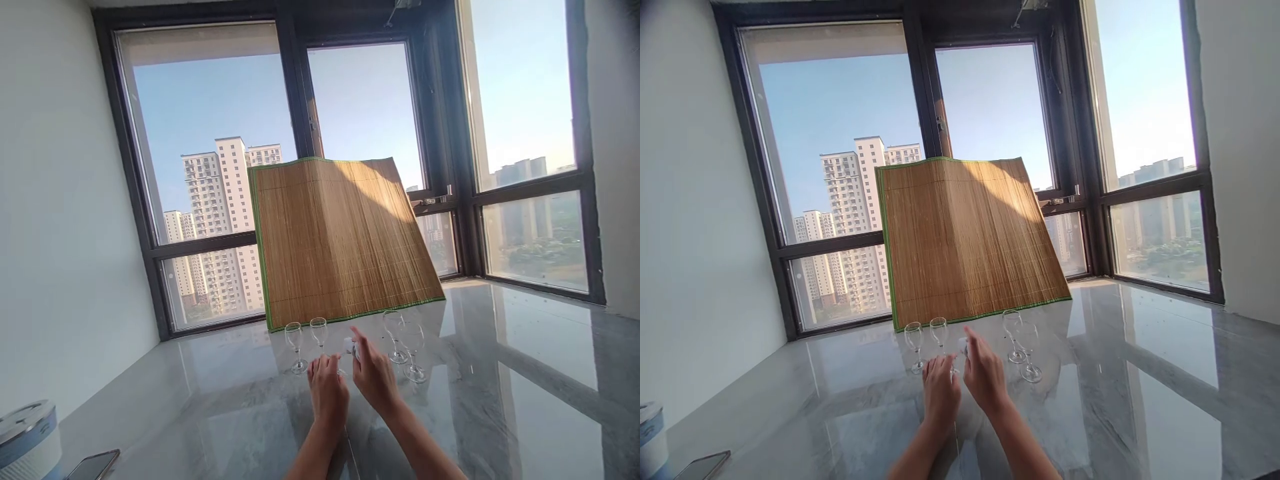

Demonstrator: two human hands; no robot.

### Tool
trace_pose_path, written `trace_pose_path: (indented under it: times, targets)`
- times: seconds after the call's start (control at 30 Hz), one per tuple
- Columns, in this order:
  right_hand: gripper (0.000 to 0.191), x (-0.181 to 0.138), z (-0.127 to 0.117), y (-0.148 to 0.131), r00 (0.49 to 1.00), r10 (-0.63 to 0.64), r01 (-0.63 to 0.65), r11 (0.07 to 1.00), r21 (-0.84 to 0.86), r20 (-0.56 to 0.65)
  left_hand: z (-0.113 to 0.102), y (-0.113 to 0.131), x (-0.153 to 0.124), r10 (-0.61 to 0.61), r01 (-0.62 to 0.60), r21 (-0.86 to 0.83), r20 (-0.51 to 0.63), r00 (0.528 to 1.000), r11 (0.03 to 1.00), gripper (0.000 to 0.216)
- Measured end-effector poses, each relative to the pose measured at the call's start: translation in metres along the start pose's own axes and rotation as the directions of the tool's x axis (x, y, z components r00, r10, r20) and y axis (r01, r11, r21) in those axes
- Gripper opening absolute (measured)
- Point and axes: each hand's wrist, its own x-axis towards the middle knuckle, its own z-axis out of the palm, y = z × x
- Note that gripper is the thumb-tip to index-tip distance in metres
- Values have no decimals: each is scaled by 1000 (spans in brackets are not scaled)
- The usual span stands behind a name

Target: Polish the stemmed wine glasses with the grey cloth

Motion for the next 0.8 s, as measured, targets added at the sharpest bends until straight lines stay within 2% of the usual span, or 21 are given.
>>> trace_pose_path:
  times: [0.07, 0.13, 0.27, 0.33, 0.43, 0.5, 0.53, 0.6, 0.67, 0.73, 0.8]
  targets:
    - [55, 0, -1, 13, 988, 135, -132, 990, 43, -71, 2, -3, 1, -34, 34, -32, -19, 999, 999, 43]
    - [56, -4, 1, 23, 972, 222, -210, 969, 132, -82, 3, -5, 3, -53, 52, -45, -26, 998, 998, 41]
    - [56, -14, 6, 24, 976, 218, -207, 899, 387, 15, -4, -5, 2, -9, 9, 39, 12, 1000, 999, 44]
    - [56, -16, 6, 19, 967, 233, -253, 805, 537, 106, -10, -4, 1, 30, -32, 64, 21, 999, 997, 44]
    - [57, -13, -3, 10, 913, 268, -407, 577, 708, 306, -15, -4, 2, 84, -85, 35, 26, 996, 996, 40]
    - [57, -11, -10, 8, 877, 289, -478, 459, 749, 383, -13, -6, 4, 55, -54, -26, 10, 998, 998, 37]
    - [57, -10, -13, 8, 867, 318, -492, 427, 759, 383, -10, -7, 5, 9, -9, -68, -8, 1000, 998, 36]
    - [57, -9, -14, 11, 859, 404, -480, 424, 768, 314, -4, -12, 9, -123, 113, -174, -46, 991, 978, 33]
    - [55, -8, -8, 15, 862, 472, -433, 497, 752, 184, 1, -16, 13, -253, 227, -299, -53, 966, 927, 31]
    - [54, -10, 1, 20, 881, 466, -381, 590, 712, 86, 4, -20, 16, -341, 303, -428, -14, 940, 851, 29]
    - [54, -12, 12, 22, 908, 411, -349, 646, 679, 76, 6, -21, 19, -379, 347, -518, 46, 924, 782, 30]
